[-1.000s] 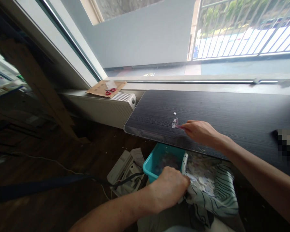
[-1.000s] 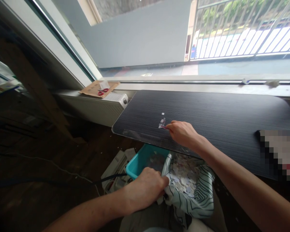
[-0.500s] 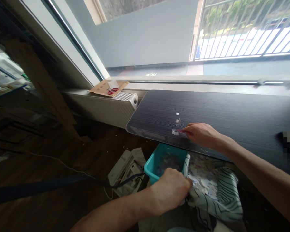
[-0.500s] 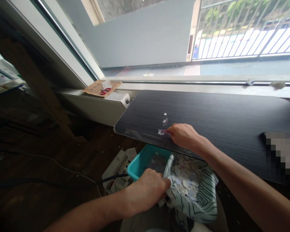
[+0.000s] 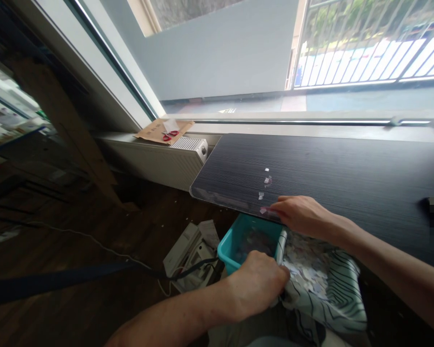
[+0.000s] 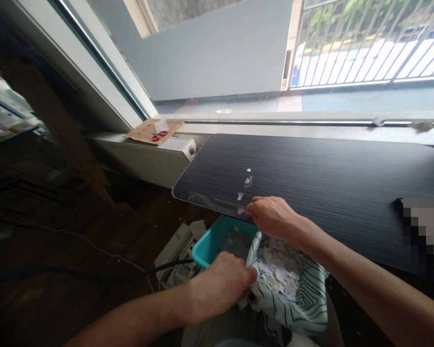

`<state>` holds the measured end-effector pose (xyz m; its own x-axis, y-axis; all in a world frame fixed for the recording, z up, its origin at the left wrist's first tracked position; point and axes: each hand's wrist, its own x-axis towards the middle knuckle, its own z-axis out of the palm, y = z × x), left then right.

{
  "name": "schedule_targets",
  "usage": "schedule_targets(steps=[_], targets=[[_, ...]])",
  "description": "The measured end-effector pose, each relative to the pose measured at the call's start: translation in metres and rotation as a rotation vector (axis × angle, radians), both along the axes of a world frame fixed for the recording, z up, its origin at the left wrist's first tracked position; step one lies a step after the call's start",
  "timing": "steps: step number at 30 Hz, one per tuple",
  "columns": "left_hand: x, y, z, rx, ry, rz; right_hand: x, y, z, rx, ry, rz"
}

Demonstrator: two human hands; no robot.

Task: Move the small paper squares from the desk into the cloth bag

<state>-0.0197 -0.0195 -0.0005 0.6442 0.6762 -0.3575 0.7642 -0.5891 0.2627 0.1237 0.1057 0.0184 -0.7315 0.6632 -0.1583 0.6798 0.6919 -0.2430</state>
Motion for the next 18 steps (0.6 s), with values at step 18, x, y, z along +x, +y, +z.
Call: schedule_targets(steps=[18], targets=[[-0.002, -0.001, 0.0, 0.021, -0.029, 0.011, 0.002, 0.016, 0.006, 0.025, -0.032, -0.045]])
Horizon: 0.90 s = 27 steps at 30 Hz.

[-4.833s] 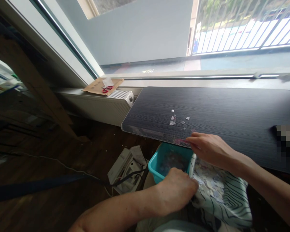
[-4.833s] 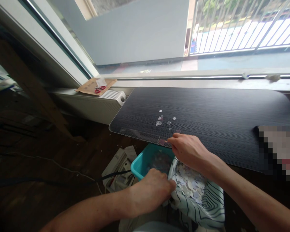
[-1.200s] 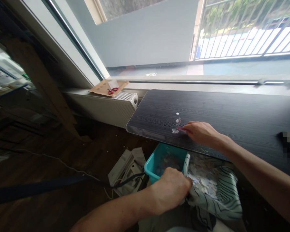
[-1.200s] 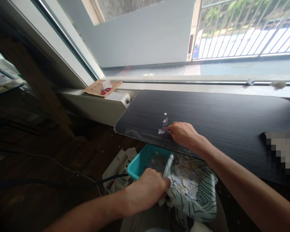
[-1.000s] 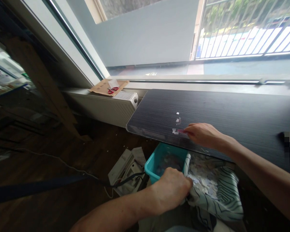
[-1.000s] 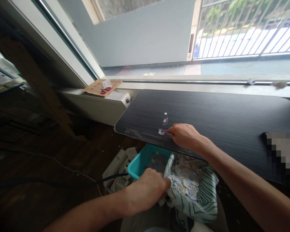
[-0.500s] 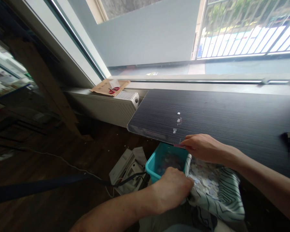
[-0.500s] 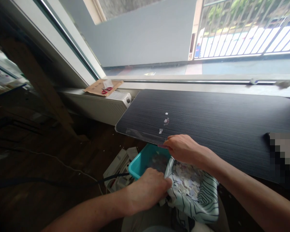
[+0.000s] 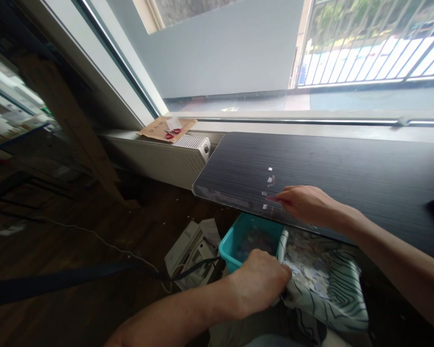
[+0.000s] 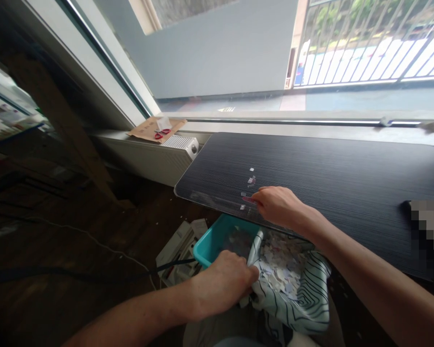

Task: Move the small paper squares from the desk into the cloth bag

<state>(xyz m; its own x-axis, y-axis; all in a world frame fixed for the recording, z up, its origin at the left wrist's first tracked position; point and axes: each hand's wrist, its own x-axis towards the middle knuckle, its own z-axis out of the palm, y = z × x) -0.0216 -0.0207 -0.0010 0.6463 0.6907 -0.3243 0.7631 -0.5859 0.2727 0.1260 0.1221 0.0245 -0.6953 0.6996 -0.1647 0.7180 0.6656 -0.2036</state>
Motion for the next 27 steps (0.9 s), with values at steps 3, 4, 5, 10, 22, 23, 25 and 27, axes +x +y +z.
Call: schedule_targets(steps=[3, 4, 5, 10, 22, 23, 25, 27], targets=[[-0.001, 0.0, -0.003, 0.008, -0.013, -0.007, 0.002, 0.005, -0.003, -0.036, -0.009, -0.026], [-0.001, 0.0, -0.004, 0.012, -0.016, -0.01, 0.002, 0.006, -0.005, -0.045, -0.004, -0.033], [-0.002, -0.001, -0.005, 0.019, -0.019, -0.011, 0.002, 0.007, -0.006, -0.052, 0.005, -0.04], [-0.001, 0.0, -0.005, 0.028, -0.025, -0.013, 0.004, 0.005, -0.008, -0.084, 0.014, -0.038], [-0.001, 0.002, -0.002, -0.016, -0.01, -0.017, -0.002, -0.003, 0.0, -0.086, -0.065, -0.049], [0.0, 0.002, -0.002, -0.017, -0.011, -0.016, -0.001, -0.002, -0.001, -0.076, -0.088, -0.062], [0.0, 0.002, -0.003, -0.019, -0.013, -0.016, 0.003, -0.001, -0.001, -0.069, -0.09, -0.086], [0.0, 0.001, -0.003, -0.017, -0.012, -0.014, 0.006, 0.0, -0.001, -0.08, -0.052, -0.085]])
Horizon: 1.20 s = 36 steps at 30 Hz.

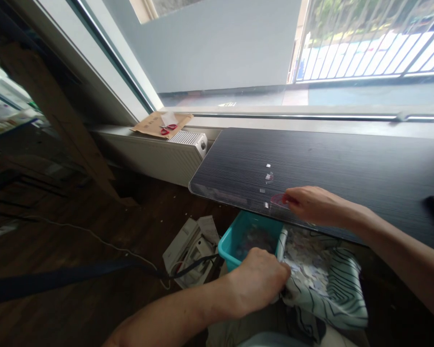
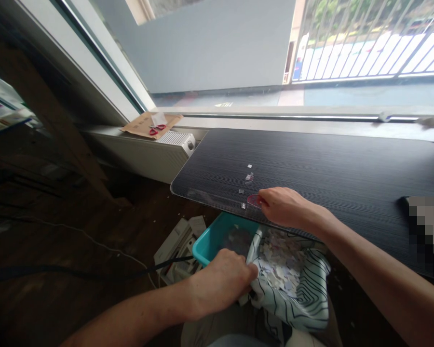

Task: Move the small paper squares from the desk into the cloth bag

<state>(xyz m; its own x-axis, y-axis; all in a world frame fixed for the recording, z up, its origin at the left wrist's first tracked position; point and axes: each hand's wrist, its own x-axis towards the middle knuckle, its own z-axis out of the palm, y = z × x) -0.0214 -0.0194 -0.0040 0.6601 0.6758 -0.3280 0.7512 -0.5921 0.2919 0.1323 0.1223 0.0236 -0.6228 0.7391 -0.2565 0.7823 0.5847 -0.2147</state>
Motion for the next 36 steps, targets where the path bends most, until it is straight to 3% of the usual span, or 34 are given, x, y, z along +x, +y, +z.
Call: schedule_targets(steps=[10, 14, 17, 20, 25, 30, 36], targets=[[0.001, 0.001, 0.006, -0.006, 0.016, -0.009, -0.006, -0.001, -0.004, 0.028, -0.07, 0.006], [0.001, 0.001, 0.007, -0.005, 0.016, -0.001, 0.016, 0.021, -0.009, 0.118, -0.085, -0.105], [0.001, 0.0, 0.005, 0.001, 0.004, -0.003, 0.024, 0.029, -0.011, 0.269, -0.106, -0.159], [0.001, 0.0, 0.002, 0.0, 0.0, -0.009, 0.014, 0.02, -0.01, 0.385, 0.001, -0.057], [0.002, 0.0, 0.001, 0.01, 0.007, -0.009, -0.025, -0.005, -0.017, 0.171, 0.066, 0.182], [0.001, -0.001, 0.0, 0.017, -0.008, -0.016, -0.043, -0.006, -0.024, 0.169, 0.029, 0.218], [-0.001, -0.001, -0.004, 0.016, -0.025, -0.01, -0.048, -0.011, -0.02, 0.222, -0.055, 0.262]])
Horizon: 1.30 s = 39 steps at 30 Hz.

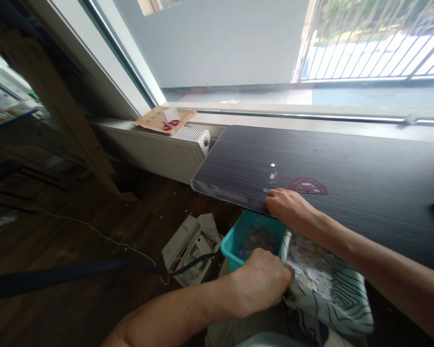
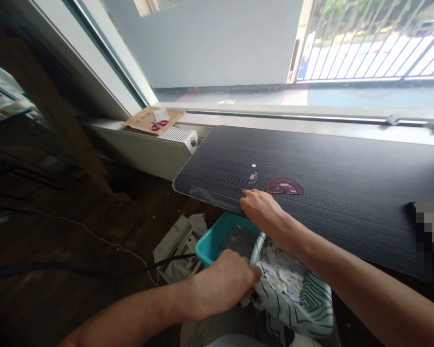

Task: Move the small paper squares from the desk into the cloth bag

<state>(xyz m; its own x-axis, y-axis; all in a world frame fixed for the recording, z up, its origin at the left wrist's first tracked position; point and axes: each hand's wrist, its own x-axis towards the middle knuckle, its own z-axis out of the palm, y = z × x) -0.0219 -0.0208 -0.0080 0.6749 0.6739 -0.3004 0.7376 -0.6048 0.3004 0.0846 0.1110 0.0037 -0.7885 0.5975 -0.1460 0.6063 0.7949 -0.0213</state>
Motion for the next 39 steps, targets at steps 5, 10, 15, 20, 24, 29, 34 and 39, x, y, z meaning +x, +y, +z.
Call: schedule_targets(steps=[5, 10, 15, 20, 24, 29, 34, 39], targets=[[-0.001, 0.0, 0.0, 0.007, -0.025, 0.005, -0.008, -0.008, 0.005, 0.077, -0.094, 0.058], [0.0, -0.002, 0.0, 0.019, -0.028, 0.01, -0.016, -0.006, 0.011, 0.069, -0.153, 0.103], [-0.001, -0.003, -0.002, 0.046, -0.052, 0.014, -0.016, 0.007, 0.01, 0.042, -0.138, 0.11], [-0.001, -0.002, 0.001, 0.024, -0.014, 0.004, -0.01, 0.02, 0.002, 0.012, -0.095, 0.086], [0.001, -0.001, 0.007, 0.012, 0.025, -0.009, 0.007, 0.026, -0.002, -0.003, -0.019, 0.021], [0.001, -0.001, 0.009, 0.029, 0.015, -0.019, 0.036, 0.032, -0.008, -0.041, 0.197, -0.17], [0.002, 0.0, 0.006, 0.047, -0.003, -0.01, 0.055, 0.034, -0.009, -0.021, 0.24, -0.214], [0.003, 0.001, 0.006, 0.049, -0.005, -0.031, 0.069, 0.039, 0.002, -0.035, 0.223, -0.243]])
